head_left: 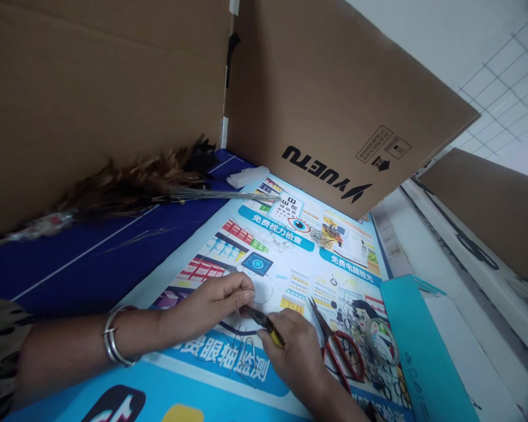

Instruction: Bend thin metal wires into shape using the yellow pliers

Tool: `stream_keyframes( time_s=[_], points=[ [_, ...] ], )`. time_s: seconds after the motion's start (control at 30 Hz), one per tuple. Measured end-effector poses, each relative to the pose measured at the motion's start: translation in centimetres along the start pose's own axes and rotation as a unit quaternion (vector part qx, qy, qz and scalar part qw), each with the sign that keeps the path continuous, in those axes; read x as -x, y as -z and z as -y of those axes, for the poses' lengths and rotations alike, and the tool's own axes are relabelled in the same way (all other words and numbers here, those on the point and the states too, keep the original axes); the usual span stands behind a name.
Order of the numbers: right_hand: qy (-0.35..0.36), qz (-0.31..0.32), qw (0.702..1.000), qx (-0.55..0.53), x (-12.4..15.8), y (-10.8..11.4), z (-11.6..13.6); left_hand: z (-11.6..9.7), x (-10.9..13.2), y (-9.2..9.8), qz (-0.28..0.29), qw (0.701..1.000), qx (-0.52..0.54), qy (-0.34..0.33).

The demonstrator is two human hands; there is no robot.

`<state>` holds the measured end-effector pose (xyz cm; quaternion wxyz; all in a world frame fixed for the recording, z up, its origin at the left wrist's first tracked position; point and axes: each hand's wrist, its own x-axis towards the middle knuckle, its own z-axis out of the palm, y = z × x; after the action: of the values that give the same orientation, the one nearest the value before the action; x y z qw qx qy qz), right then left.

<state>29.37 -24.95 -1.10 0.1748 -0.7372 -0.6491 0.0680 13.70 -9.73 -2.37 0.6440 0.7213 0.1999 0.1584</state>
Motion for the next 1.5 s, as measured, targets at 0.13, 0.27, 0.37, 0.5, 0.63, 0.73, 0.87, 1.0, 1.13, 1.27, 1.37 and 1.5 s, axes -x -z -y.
stream_keyframes(
  time_s=[0.13,0.27,0.37,0.5,0.63,0.73,0.87,1.0,1.13,1.27,1.37,1.5],
  points=[
    [0.007,-0.014,1.0,-0.004,-0.1,-0.1,-0.2,0.1,-0.1,0.1,-0.013,1.0,0.011,-0.008],
    [0.007,-0.015,1.0,0.006,-0.2,-0.1,-0.3,0.2,-0.1,0.2,-0.026,0.999,-0.02,-0.024],
    [0.013,-0.015,1.0,0.016,-0.2,-0.2,-0.3,0.3,-0.2,0.1,-0.032,0.998,-0.041,-0.031],
    [0.019,-0.014,0.999,0.028,0.0,-0.3,-0.3,0.7,-0.3,0.1,-0.024,0.998,-0.055,-0.03],
    [0.027,-0.012,0.999,0.028,0.1,-0.2,-0.2,1.1,-0.2,0.1,-0.012,0.998,-0.058,-0.025],
    [0.028,-0.011,0.999,0.027,0.0,-0.2,-0.2,1.1,-0.2,0.2,-0.011,0.998,-0.062,-0.024],
    [0.035,-0.03,0.999,0.017,-0.1,-0.6,-0.4,0.5,-0.5,0.7,-0.024,0.997,-0.063,-0.03],
    [0.027,-0.071,0.996,-0.055,-0.2,-0.8,-0.6,0.0,-1.0,2.1,-0.076,0.994,-0.078,-0.032],
    [-0.007,-0.09,0.988,-0.122,-0.5,-0.3,-0.5,0.1,-1.4,3.4,-0.071,0.983,-0.164,-0.029],
    [-0.033,-0.077,0.987,-0.137,-0.7,0.1,-0.3,0.3,-1.5,3.8,-0.017,0.964,-0.256,-0.076],
    [-0.037,-0.075,0.986,-0.145,-0.8,0.1,-0.3,0.6,-1.5,3.8,-0.001,0.951,-0.291,-0.105],
    [-0.042,-0.07,0.984,-0.158,-0.9,0.1,-0.5,1.0,-1.5,3.9,-0.036,0.937,-0.331,-0.103]
  ],
)
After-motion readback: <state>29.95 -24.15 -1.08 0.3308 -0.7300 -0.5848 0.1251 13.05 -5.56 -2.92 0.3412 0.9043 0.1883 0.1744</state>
